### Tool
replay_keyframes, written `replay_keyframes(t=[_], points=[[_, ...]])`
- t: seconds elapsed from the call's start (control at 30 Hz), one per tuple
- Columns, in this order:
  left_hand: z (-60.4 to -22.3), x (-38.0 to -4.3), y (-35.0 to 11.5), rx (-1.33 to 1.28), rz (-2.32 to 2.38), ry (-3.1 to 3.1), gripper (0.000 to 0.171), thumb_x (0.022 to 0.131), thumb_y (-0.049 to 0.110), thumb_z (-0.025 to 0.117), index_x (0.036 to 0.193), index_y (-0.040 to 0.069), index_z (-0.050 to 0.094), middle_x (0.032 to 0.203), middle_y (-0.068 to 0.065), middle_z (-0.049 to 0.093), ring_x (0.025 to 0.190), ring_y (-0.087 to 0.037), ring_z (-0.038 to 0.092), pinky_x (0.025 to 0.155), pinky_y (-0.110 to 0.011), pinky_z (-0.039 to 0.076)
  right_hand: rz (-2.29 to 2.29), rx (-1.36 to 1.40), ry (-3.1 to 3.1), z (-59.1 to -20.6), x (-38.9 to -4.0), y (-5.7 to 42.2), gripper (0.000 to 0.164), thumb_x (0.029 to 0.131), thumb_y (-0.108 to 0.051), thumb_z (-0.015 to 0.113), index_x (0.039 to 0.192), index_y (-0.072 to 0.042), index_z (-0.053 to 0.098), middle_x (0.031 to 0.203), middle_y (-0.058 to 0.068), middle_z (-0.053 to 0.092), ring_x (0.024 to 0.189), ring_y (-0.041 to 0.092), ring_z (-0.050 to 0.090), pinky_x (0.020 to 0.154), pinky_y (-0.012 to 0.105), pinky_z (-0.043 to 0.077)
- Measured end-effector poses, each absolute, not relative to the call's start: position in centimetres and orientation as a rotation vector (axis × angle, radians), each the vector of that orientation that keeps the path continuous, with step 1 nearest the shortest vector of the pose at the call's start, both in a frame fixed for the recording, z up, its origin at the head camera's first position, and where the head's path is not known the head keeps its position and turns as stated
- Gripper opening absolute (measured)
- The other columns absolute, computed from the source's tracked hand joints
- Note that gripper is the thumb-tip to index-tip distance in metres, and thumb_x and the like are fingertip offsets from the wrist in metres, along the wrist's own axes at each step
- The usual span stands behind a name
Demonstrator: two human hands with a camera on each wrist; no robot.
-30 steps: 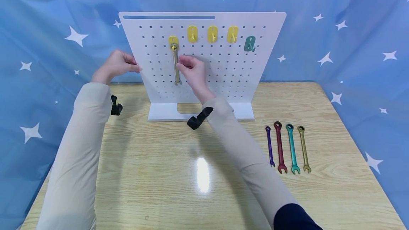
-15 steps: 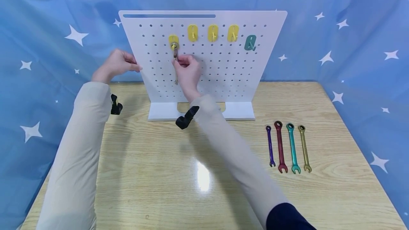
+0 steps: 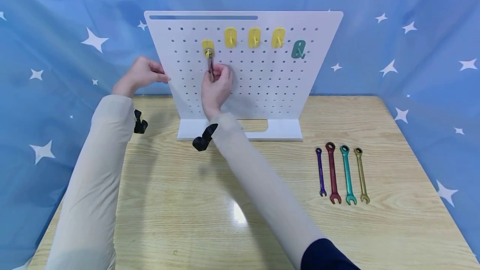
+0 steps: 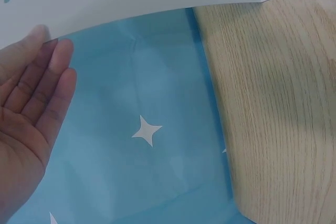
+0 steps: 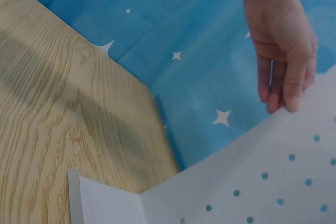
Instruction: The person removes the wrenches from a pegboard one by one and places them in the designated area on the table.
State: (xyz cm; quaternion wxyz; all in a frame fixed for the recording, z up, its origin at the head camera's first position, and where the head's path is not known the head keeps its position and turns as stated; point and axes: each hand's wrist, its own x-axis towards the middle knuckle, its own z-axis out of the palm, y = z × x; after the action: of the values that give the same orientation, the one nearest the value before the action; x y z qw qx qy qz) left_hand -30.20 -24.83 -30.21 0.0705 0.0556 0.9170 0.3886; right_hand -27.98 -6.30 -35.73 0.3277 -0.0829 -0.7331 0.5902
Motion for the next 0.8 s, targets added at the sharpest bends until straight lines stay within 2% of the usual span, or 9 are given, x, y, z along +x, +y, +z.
replay_keyframes(t=[0.2, 0.57, 0.8], points=[[-30.4, -30.32, -24.74, 0.168, 1.133, 2.779, 0.028, 0.089, 0.02, 0.065, 0.098, -0.006, 0.068, 0.074, 0.006, 0.068, 0.087, -0.017, 0.057, 0.087, -0.041, 0.041, 1.515, -0.223, -1.911, -35.89, -28.14, -6.47, 0.019, 0.083, -0.002, 0.068, 0.098, -0.005, 0.057, 0.094, 0.004, 0.055, 0.085, 0.012, 0.053, 0.073, 0.013, 0.041], [-30.5, -30.43, -24.73, 0.172, 1.103, 2.802, 0.028, 0.089, 0.02, 0.065, 0.097, -0.007, 0.068, 0.075, 0.003, 0.069, 0.083, -0.015, 0.055, 0.076, -0.034, 0.039, 1.395, -0.237, -1.983, -35.75, -27.89, -6.58, 0.019, 0.083, -0.005, 0.067, 0.096, -0.008, 0.054, 0.097, 0.003, 0.055, 0.09, 0.011, 0.055, 0.074, 0.015, 0.042], [-30.28, -30.23, -24.67, 0.166, 1.106, 2.797, 0.028, 0.089, 0.019, 0.066, 0.096, -0.008, 0.068, 0.076, 0.001, 0.069, 0.083, -0.016, 0.055, 0.076, -0.034, 0.039, 1.361, -0.256, -2.011, -35.66, -27.98, -6.46, 0.02, 0.081, -0.005, 0.067, 0.095, -0.008, 0.052, 0.094, 0.002, 0.052, 0.086, 0.011, 0.053, 0.068, 0.016, 0.041]])
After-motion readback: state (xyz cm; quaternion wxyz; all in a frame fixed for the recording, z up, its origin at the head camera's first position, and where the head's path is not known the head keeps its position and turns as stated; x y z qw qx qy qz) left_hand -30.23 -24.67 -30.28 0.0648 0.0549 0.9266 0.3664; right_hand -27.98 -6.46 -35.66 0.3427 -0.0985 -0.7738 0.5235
